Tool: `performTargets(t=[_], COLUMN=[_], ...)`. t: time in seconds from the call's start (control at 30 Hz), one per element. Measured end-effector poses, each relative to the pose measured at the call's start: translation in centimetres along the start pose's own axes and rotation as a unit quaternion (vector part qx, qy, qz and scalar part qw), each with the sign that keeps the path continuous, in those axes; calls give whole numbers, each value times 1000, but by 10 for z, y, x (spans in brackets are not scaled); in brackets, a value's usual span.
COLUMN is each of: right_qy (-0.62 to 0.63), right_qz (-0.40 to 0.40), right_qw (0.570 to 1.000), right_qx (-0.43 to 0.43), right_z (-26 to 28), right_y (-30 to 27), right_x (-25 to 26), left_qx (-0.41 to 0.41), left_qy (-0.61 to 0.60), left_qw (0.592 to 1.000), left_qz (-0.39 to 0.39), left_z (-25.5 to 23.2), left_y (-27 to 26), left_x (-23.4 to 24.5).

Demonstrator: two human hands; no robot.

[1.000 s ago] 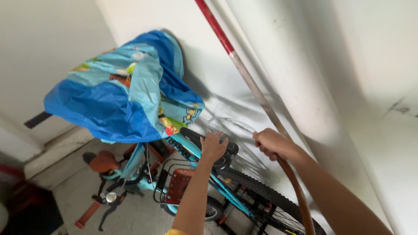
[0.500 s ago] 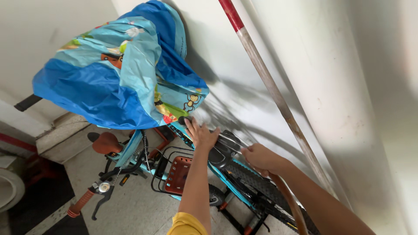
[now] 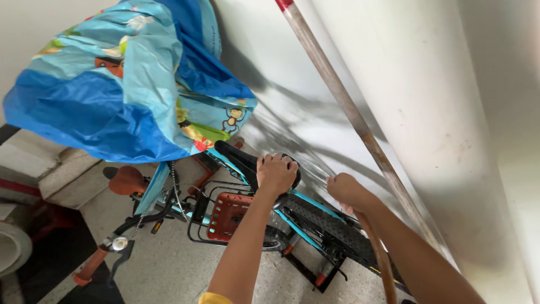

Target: The person uses a hose to rinse a yellow toy excavator and two bicycles in a tiled indoor area. The person sprays water on the toy excavator, then moves to rinse the frames, wheels, and seats of the bicycles, including a child's bike with training wheels and a larger bike with a rear basket.

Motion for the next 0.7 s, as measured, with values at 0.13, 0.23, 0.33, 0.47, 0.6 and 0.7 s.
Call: performTargets(t=[0.13, 0.23, 0.33, 0.47, 0.6, 0.7], right_qy=[137, 175, 193, 167, 177, 186], right_qz=[49, 60, 35, 40, 56, 67], right_qw=[989, 982, 980, 985, 982, 980], right_qx=[-1, 29, 0, -7, 9, 25], right_z=[-20, -21, -29, -27, -21, -6], right_y=[12, 16, 19, 26, 31, 39], right_x=[-20, -25, -24, -18, -21, -27], left_qx=[34, 77, 72, 54, 83, 128], left_qy=[26, -6, -16, -11, -16, -6], left_qw=[993, 985, 988, 991, 988, 987], left_qz=[110, 154, 136, 124, 125, 99], left_z=[0, 5, 2, -6, -6, -4], left_y=[35, 57, 73, 79, 61, 51], left_x=[-23, -38, -44, -41, -33, -18])
Point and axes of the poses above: each hand's wrist, its own y-axis towards the middle knuckle, its own x-axis out of the back of the hand, z = x × y, the point moved 10 cm from there along y, towards the middle knuckle, and after that the axes turned 6 degrees about z, right-handed, at the moved point
